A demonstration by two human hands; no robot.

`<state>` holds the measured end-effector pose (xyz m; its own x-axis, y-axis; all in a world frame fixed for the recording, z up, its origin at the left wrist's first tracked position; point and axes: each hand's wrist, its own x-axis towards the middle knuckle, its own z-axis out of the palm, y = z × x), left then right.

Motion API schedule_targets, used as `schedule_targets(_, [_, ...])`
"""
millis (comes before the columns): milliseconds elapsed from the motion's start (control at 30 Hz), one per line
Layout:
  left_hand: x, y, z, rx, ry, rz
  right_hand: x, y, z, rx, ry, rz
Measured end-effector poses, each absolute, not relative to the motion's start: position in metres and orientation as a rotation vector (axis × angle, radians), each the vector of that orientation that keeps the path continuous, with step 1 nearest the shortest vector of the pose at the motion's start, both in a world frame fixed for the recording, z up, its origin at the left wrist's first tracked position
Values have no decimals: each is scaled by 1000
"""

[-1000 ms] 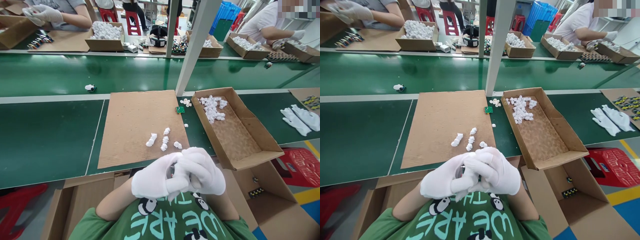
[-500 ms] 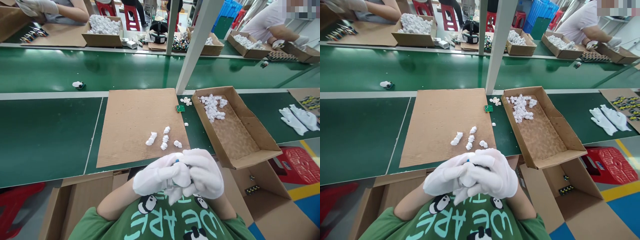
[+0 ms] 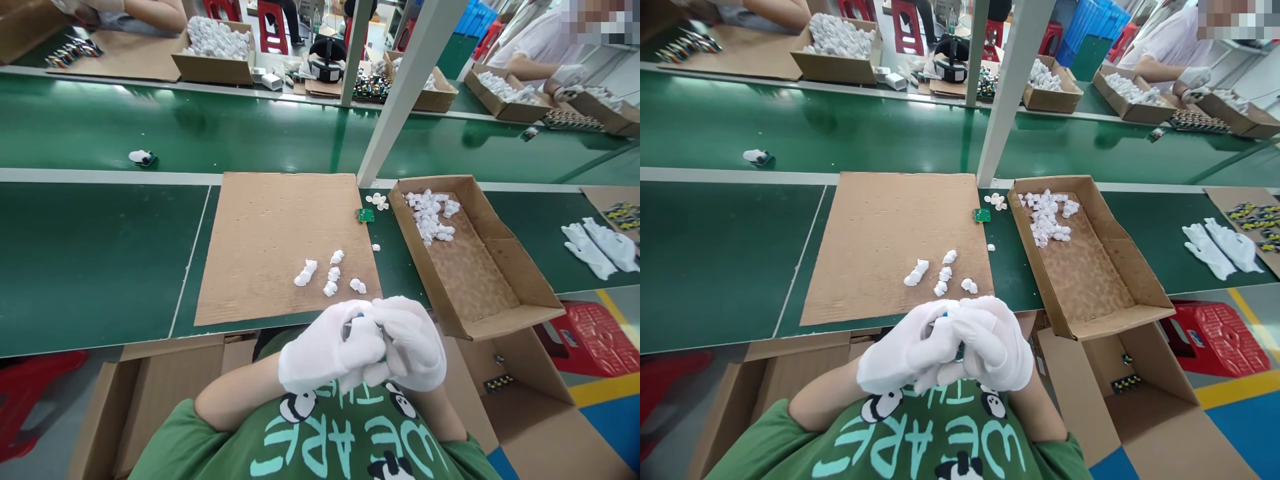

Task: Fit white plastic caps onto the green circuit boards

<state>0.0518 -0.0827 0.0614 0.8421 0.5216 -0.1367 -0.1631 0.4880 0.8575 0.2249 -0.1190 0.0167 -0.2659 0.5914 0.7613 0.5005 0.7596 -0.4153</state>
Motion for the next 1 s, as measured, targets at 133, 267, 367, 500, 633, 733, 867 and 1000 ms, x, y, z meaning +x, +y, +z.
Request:
schedule_targets(133, [50,-83,61,1117,515,435,225,-112,20,-754,-2023,8])
schedule_targets(267, [48,-84,63,1128,475,470,223,-106,18,-709,-2011,-76])
schedule_targets(367, [49,-82,67,1134,463,466,222,-105,18,-710,-2015,-88])
schedule_targets(500, [47,-79,70,1262,630,547,222,-105,30,-833,-2136,38])
schedule_targets(633, [39,-77,62,1103,453,431,222,-104,37,-831,-2173,141])
schedule_targets(733, [33,-77,56,951,329,359,219,-101,34,-751,-2028,122])
schedule_targets(867, [34,-76,56,907,262,370,217,-100,30,-627,-2000,8])
schedule_targets(1000, [40,-76,58,887,279,405,221,-109,25,-827,-1989,125])
